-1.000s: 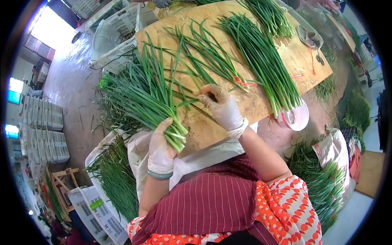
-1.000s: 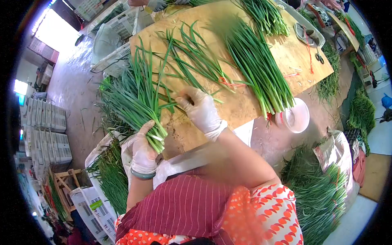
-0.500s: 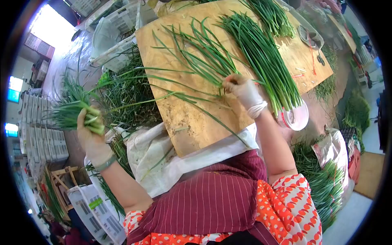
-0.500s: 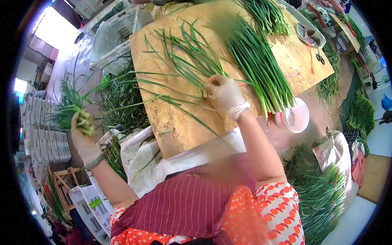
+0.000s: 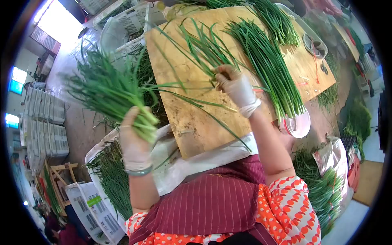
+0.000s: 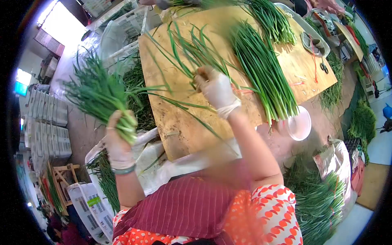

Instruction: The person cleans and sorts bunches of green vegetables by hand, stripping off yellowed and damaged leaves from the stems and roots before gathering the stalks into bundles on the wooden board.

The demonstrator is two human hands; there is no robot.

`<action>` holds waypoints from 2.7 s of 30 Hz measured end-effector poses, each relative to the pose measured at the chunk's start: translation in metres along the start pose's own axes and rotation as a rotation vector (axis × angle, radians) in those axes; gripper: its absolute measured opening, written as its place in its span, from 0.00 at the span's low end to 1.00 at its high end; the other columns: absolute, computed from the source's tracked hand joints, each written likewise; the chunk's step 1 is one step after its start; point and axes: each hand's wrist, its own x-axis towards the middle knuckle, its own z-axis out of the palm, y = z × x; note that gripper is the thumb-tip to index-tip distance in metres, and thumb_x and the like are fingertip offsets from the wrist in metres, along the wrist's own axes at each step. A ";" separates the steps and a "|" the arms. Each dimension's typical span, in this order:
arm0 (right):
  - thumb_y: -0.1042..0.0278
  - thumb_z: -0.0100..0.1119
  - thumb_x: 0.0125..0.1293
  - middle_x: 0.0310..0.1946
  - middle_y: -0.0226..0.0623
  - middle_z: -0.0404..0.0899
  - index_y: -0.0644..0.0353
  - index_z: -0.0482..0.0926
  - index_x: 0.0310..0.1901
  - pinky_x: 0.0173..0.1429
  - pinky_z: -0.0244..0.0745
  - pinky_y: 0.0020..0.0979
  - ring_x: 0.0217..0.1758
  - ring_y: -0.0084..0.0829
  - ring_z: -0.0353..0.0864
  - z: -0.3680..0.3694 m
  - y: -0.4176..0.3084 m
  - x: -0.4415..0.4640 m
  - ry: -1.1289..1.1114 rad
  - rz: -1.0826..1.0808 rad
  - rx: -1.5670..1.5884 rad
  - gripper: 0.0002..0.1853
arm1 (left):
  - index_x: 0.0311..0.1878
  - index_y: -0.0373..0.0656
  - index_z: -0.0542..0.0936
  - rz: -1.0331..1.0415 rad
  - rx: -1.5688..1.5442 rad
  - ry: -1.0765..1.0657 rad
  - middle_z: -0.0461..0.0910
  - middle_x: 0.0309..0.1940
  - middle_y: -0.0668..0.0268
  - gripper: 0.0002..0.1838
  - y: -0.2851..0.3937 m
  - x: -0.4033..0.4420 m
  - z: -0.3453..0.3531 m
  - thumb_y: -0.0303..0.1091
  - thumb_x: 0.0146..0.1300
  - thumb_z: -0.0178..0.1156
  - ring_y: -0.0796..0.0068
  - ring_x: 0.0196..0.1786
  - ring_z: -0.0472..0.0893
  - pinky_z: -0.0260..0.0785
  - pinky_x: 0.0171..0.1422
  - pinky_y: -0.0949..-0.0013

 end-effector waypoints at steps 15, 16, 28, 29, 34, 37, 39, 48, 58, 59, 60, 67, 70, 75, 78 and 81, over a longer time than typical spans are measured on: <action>0.73 0.53 0.51 0.42 0.47 0.74 0.64 0.69 0.54 0.43 0.73 0.37 0.40 0.45 0.76 0.068 0.034 -0.098 -0.262 -0.807 -0.837 0.25 | 0.40 0.40 0.76 -0.411 -0.251 -0.097 0.79 0.35 0.65 0.06 -0.079 -0.004 -0.027 0.26 0.59 0.56 0.74 0.37 0.79 0.76 0.43 0.70; 0.73 0.53 0.52 0.42 0.47 0.74 0.64 0.69 0.54 0.44 0.73 0.37 0.40 0.45 0.76 0.066 0.032 -0.097 -0.280 -0.833 -0.802 0.24 | 0.42 0.39 0.75 -0.439 -0.274 -0.109 0.78 0.34 0.65 0.07 -0.078 -0.003 -0.032 0.26 0.60 0.55 0.74 0.37 0.78 0.76 0.41 0.72; 0.76 0.56 0.49 0.32 0.41 0.76 0.58 0.77 0.41 0.36 0.72 0.36 0.35 0.43 0.77 0.040 0.004 -0.092 -0.395 -0.639 -0.693 0.14 | 0.46 0.36 0.74 -0.541 -0.251 -0.208 0.79 0.37 0.59 0.14 -0.072 -0.001 -0.042 0.23 0.55 0.58 0.66 0.38 0.80 0.76 0.45 0.65; 0.76 0.57 0.49 0.32 0.40 0.76 0.58 0.77 0.39 0.36 0.72 0.36 0.36 0.43 0.77 0.041 0.010 -0.082 -0.350 -0.627 -0.749 0.13 | 0.46 0.35 0.74 -0.511 -0.209 -0.159 0.79 0.36 0.59 0.14 -0.075 -0.008 -0.035 0.23 0.55 0.58 0.66 0.38 0.80 0.75 0.46 0.64; 0.72 0.58 0.43 0.32 0.43 0.74 0.61 0.75 0.38 0.38 0.71 0.41 0.37 0.45 0.76 0.047 0.032 -0.068 -0.530 -0.669 -0.673 0.16 | 0.45 0.33 0.74 -0.509 -0.097 -0.100 0.79 0.36 0.59 0.12 -0.081 -0.006 -0.046 0.25 0.56 0.57 0.65 0.37 0.80 0.75 0.47 0.64; 0.72 0.56 0.45 0.34 0.43 0.73 0.60 0.73 0.39 0.39 0.71 0.39 0.38 0.45 0.75 0.053 0.036 -0.075 -0.483 -0.789 -0.674 0.15 | 0.44 0.33 0.74 -0.487 -0.090 -0.113 0.78 0.36 0.59 0.12 -0.085 -0.013 -0.044 0.24 0.57 0.56 0.65 0.37 0.79 0.75 0.46 0.64; 0.72 0.56 0.46 0.34 0.43 0.73 0.60 0.73 0.39 0.40 0.70 0.39 0.39 0.45 0.74 0.054 0.039 -0.081 -0.450 -0.736 -0.637 0.15 | 0.43 0.33 0.74 -0.452 -0.150 -0.092 0.77 0.37 0.58 0.11 -0.081 -0.022 -0.031 0.24 0.57 0.55 0.65 0.38 0.78 0.75 0.46 0.64; 0.71 0.53 0.51 0.37 0.37 0.74 0.57 0.75 0.39 0.53 0.68 0.40 0.42 0.39 0.75 0.050 0.034 -0.117 -0.432 -0.778 -0.786 0.12 | 0.41 0.35 0.73 -0.422 -0.061 0.065 0.78 0.31 0.56 0.10 -0.070 -0.007 -0.048 0.24 0.55 0.56 0.66 0.29 0.79 0.76 0.32 0.66; 0.66 0.57 0.56 0.34 0.46 0.77 0.60 0.75 0.41 0.38 0.72 0.43 0.36 0.47 0.78 0.033 0.063 -0.052 -0.167 -0.088 -1.140 0.12 | 0.48 0.30 0.66 -0.276 -0.447 -0.071 0.75 0.36 0.50 0.17 0.008 -0.003 -0.054 0.23 0.56 0.56 0.61 0.36 0.78 0.77 0.36 0.64; 0.68 0.57 0.56 0.34 0.47 0.78 0.61 0.75 0.41 0.39 0.72 0.42 0.36 0.46 0.78 0.040 0.067 -0.039 -0.118 -0.151 -1.004 0.11 | 0.48 0.29 0.66 -0.238 -0.505 -0.142 0.75 0.37 0.50 0.16 0.025 -0.005 -0.050 0.23 0.56 0.55 0.61 0.38 0.78 0.77 0.38 0.64; 0.71 0.57 0.55 0.35 0.48 0.78 0.61 0.75 0.40 0.39 0.72 0.42 0.36 0.45 0.78 0.048 0.069 -0.027 -0.070 -0.213 -0.865 0.11 | 0.48 0.29 0.66 -0.198 -0.560 -0.212 0.75 0.38 0.50 0.16 0.043 -0.006 -0.049 0.23 0.57 0.55 0.61 0.39 0.78 0.76 0.40 0.63; 0.66 0.57 0.56 0.28 0.43 0.79 0.57 0.80 0.34 0.38 0.74 0.36 0.32 0.42 0.79 -0.010 0.022 0.019 0.331 -0.387 -1.120 0.07 | 0.48 0.30 0.67 0.115 -0.307 -0.213 0.75 0.38 0.51 0.14 0.115 0.027 -0.123 0.27 0.60 0.52 0.61 0.38 0.77 0.75 0.42 0.62; 0.50 0.59 0.54 0.32 0.42 0.81 0.53 0.82 0.35 0.42 0.73 0.39 0.37 0.40 0.81 -0.050 0.006 0.035 0.214 0.190 -1.469 0.15 | 0.44 0.30 0.68 0.096 -0.320 -0.157 0.75 0.34 0.52 0.11 0.111 0.020 -0.124 0.27 0.61 0.52 0.61 0.37 0.77 0.75 0.42 0.62; 0.59 0.59 0.54 0.35 0.44 0.80 0.56 0.81 0.38 0.48 0.71 0.35 0.42 0.42 0.79 -0.024 0.014 0.056 -0.062 -0.003 -1.182 0.13 | 0.43 0.30 0.68 -0.020 -0.442 -0.206 0.75 0.37 0.51 0.11 0.081 0.023 -0.126 0.25 0.60 0.52 0.62 0.39 0.77 0.75 0.43 0.63; 0.62 0.58 0.54 0.35 0.43 0.80 0.57 0.81 0.38 0.49 0.71 0.36 0.42 0.42 0.79 -0.016 0.011 0.065 -0.102 0.039 -0.966 0.12 | 0.42 0.30 0.71 -0.093 -0.480 -0.201 0.75 0.42 0.51 0.09 0.060 0.016 -0.108 0.23 0.59 0.53 0.62 0.42 0.77 0.75 0.43 0.62; 0.62 0.58 0.54 0.33 0.41 0.81 0.54 0.82 0.36 0.43 0.73 0.35 0.37 0.40 0.80 -0.023 0.010 0.059 0.107 -0.118 -1.121 0.10 | 0.40 0.31 0.73 -0.107 -0.461 -0.194 0.75 0.42 0.51 0.07 0.048 0.013 -0.097 0.23 0.59 0.53 0.61 0.43 0.77 0.75 0.43 0.61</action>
